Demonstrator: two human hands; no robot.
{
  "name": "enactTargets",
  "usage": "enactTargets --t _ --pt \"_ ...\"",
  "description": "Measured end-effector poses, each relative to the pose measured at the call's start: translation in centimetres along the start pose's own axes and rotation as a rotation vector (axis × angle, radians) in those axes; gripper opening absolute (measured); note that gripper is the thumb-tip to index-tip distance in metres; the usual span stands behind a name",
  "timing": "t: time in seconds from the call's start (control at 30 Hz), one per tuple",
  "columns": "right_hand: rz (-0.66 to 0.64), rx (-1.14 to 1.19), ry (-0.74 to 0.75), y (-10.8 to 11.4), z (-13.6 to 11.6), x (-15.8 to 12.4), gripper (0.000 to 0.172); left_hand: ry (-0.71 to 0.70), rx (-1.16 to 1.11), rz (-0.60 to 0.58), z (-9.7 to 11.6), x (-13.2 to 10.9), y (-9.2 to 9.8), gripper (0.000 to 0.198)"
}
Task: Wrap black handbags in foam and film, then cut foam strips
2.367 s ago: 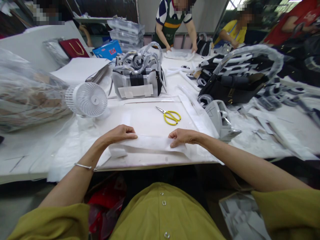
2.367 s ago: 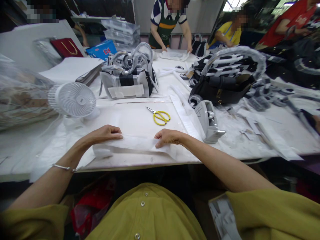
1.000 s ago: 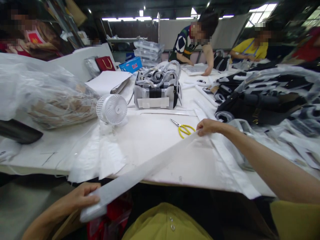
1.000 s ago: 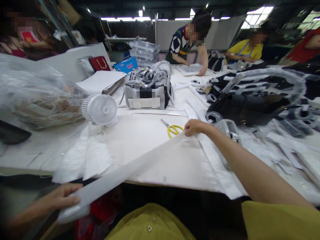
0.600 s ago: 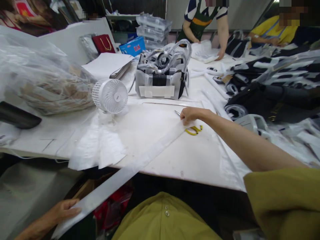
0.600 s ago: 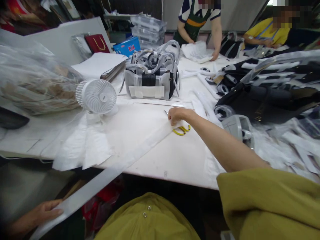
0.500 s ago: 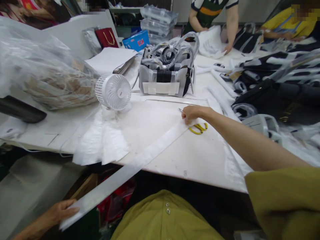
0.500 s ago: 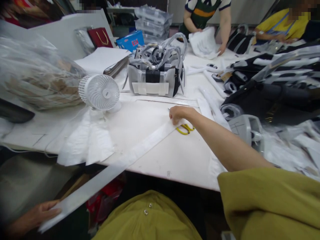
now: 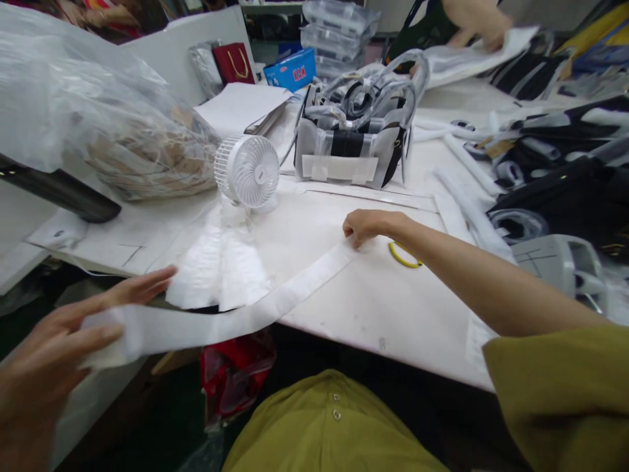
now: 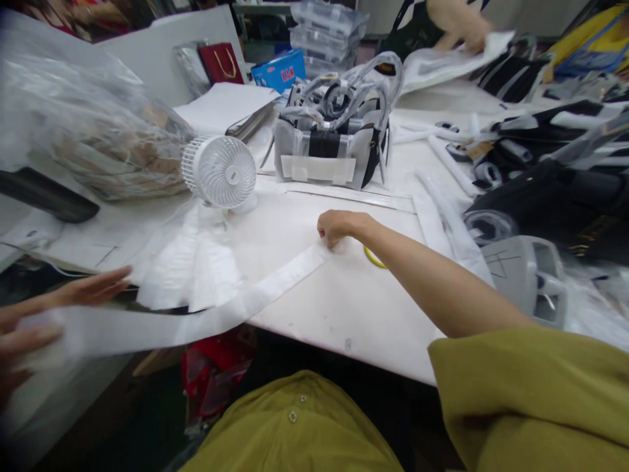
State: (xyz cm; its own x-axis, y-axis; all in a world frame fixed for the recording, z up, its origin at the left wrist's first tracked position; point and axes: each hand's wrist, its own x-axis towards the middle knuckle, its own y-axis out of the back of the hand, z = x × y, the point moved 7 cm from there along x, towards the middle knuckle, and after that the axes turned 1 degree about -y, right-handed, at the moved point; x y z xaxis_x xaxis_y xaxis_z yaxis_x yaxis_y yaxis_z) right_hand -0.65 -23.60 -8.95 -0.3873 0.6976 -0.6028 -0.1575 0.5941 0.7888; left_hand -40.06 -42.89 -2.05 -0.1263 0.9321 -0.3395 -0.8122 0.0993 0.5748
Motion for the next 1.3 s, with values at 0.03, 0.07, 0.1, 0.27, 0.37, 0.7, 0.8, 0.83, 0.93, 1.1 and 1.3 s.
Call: enactTargets --t 0.03,0.07,0.1,0.27,0.37,0.7,0.8,0.83,0.93,1.1,1.3 --pt "-0.004 0.003 0.007 -0.1 -0.2 -0.1 0.035 -0.15 -0.124 -0.037 3.5 0.7 -2.1 0.035" --pt "-0.008 0.009 0.01 -0.1 -0.2 -0.2 0.035 -0.259 -0.174 -0.175 6.8 1.4 -5.4 0.027" --pt "-0.012 0.017 0.009 -0.2 -0.2 -0.3 0.034 -0.338 -0.179 -0.352 9.8 2.1 -9.2 0.025" --pt "-0.014 0.092 -0.02 -0.9 1.4 -0.7 0.033 -0.287 -0.357 -0.608 17.0 7.9 -23.8 0.022" --pt "-0.014 0.171 -0.035 -1.5 2.4 -0.4 0.029 -0.287 -0.408 -0.671 17.1 10.5 -28.0 0.028" --pt "-0.073 0.393 0.047 -2.9 2.8 -0.8 0.024 -0.452 -0.245 -0.437 15.0 12.2 -29.6 0.044" --pt "-0.097 0.419 0.07 -3.2 3.0 -1.3 0.022 -0.46 -0.045 -0.283 15.1 12.4 -29.2 0.019" --pt "-0.103 0.437 0.076 -3.4 3.1 -1.4 0.024 -0.472 -0.012 -0.256 15.2 12.3 -29.1 0.01" --pt "-0.111 0.51 0.106 -3.7 3.1 -1.7 0.025 -0.546 0.013 -0.23 16.0 12.1 -28.9 0.006" --pt "-0.051 0.592 0.158 -3.5 2.8 -2.5 0.024 -0.549 -0.034 -0.442 15.9 11.8 -30.0 0.008" --pt "-0.017 0.64 0.042 -4.0 6.3 -5.1 0.019 -0.495 -0.076 -0.516 15.6 12.4 -29.7 0.012"
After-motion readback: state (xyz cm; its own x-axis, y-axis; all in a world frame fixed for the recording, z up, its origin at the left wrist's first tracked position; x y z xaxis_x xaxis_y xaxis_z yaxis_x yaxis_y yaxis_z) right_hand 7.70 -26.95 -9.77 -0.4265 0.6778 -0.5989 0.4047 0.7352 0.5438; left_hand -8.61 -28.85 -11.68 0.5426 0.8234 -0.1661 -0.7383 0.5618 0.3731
